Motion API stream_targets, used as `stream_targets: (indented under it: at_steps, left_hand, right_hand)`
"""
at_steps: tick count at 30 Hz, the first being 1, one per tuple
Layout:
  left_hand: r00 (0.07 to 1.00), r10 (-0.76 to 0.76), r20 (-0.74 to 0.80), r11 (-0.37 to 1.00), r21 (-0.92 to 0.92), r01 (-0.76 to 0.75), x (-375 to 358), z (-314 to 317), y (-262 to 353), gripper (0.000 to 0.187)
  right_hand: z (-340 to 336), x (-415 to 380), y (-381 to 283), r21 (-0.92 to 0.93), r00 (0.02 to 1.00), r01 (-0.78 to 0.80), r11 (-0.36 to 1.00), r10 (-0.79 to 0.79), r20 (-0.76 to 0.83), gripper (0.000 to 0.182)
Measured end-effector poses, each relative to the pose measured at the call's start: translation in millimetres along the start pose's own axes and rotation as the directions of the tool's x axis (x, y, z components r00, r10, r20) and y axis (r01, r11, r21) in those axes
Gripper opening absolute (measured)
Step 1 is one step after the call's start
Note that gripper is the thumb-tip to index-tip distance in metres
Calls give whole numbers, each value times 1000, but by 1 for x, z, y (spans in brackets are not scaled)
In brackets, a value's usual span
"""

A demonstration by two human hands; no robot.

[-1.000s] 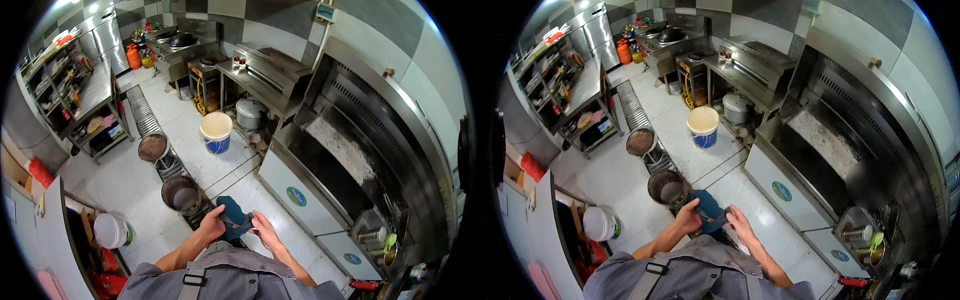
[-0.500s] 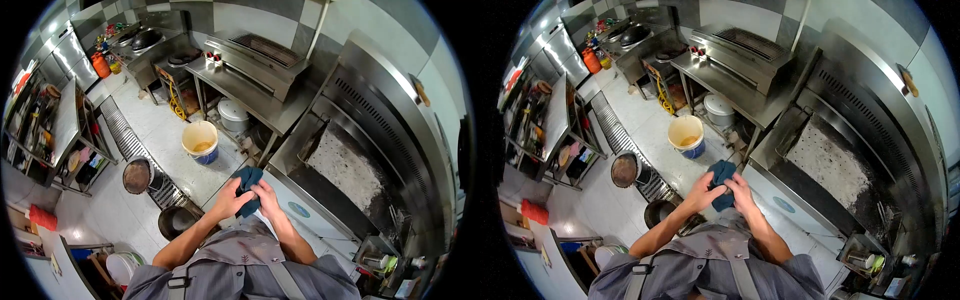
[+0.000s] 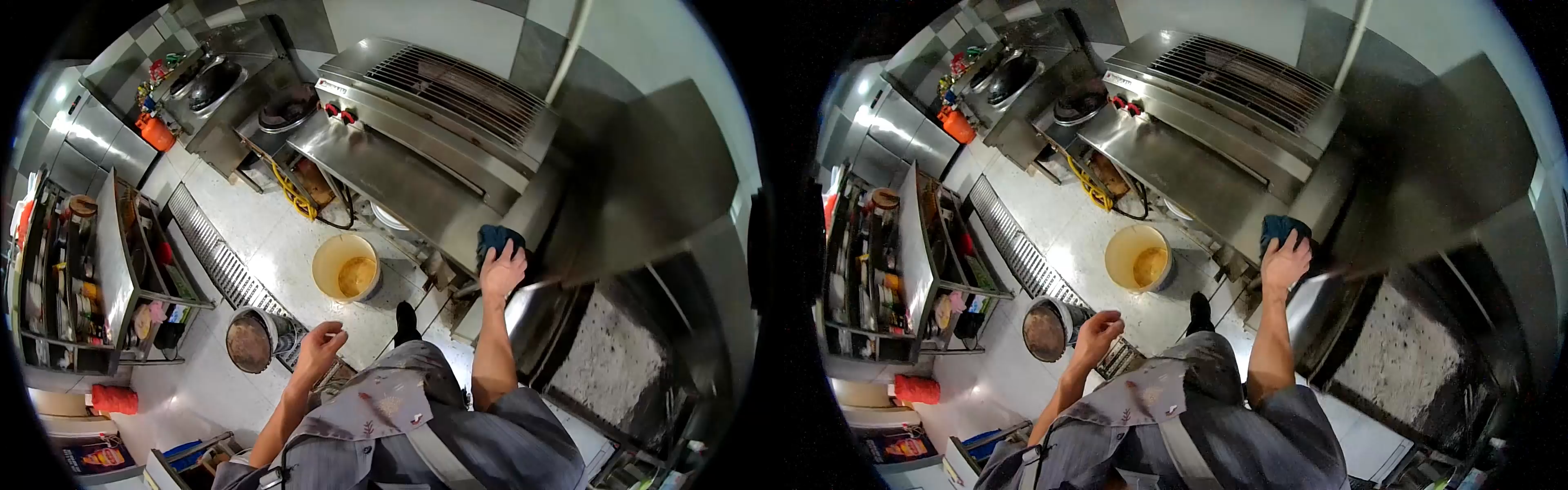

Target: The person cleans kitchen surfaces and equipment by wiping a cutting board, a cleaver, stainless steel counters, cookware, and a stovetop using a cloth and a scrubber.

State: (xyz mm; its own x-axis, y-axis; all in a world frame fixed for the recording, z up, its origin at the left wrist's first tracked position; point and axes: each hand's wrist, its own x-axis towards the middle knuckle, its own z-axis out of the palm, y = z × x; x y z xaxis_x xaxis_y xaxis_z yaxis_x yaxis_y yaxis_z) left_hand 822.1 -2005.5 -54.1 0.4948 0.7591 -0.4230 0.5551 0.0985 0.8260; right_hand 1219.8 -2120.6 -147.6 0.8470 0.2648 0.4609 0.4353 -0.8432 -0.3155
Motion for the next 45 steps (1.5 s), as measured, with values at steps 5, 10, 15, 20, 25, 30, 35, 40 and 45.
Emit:
stream_targets:
  at_steps: [5,10,15,20,25,30,35,40,45]
  left_hand:
    - [992,-126,9,991,35,126,55,-25,22,41]
    - [986,-131,107,991,4,131,98,-38,47,39]
    - [967,-17,253,989,144,-20,153,-67,40,35]
    - [913,145,381,959,173,-225,205,-98,61,34]
    - [817,159,555,921,216,-326,245,-126,61,34]
    - [791,149,593,912,228,-342,268,-119,46,32]
    - [720,191,667,838,271,-473,280,-70,77,32]
    - [670,164,724,769,331,-546,289,2,142,34]
    - [556,208,805,684,286,-671,297,63,172,34]
  right_hand:
    - [63,13,-84,-38,993,85,996,-82,88,71]
    - [112,41,-223,140,953,234,962,-256,163,67]
    - [147,54,-294,337,768,471,815,-567,297,54]
    - [126,58,-227,283,866,382,880,-448,222,45]
    - [40,-6,-108,74,972,143,987,-154,175,51]
    - [26,-1,-33,-96,996,-60,994,67,67,50]
    - [51,67,1,-259,971,-153,954,194,139,43]
    - [94,142,68,-145,967,-184,972,205,153,45]
    - [130,239,95,-256,952,-129,958,192,237,46]
